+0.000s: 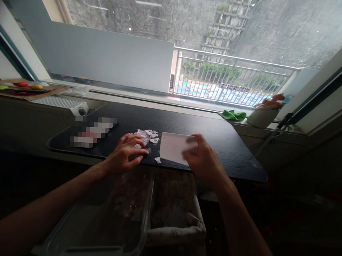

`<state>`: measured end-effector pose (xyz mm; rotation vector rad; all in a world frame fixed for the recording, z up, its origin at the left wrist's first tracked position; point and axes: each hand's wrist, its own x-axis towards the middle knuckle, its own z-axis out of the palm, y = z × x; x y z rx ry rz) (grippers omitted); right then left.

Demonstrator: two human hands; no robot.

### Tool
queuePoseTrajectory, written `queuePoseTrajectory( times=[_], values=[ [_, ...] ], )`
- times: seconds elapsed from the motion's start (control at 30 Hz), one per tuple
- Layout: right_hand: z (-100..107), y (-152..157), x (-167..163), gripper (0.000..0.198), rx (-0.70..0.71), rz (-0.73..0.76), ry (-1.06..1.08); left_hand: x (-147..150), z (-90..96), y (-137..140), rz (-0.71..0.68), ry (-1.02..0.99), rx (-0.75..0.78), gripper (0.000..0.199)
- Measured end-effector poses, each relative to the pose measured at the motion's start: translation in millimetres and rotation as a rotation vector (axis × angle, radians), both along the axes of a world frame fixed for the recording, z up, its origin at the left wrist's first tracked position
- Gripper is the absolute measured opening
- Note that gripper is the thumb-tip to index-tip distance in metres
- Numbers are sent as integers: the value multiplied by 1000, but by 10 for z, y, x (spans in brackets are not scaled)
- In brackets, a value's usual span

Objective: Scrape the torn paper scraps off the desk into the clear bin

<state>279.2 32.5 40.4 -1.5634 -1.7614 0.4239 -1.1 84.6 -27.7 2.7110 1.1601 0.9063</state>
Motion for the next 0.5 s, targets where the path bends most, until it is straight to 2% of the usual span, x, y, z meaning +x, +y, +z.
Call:
queuePoseTrajectory(
  times=[0.2,0.37,0.5],
  values=[
    [-35,43,-37,34,23,-43,-4,-7,-14,10,-6,0,24,25],
    [-41,49,-77,33,-19,37,53,-5,-11,6,-2,-2,14,25],
    [-40,102,-105,35,35,-21,2,-10,-17,9,-10,-6,16,25]
  ],
)
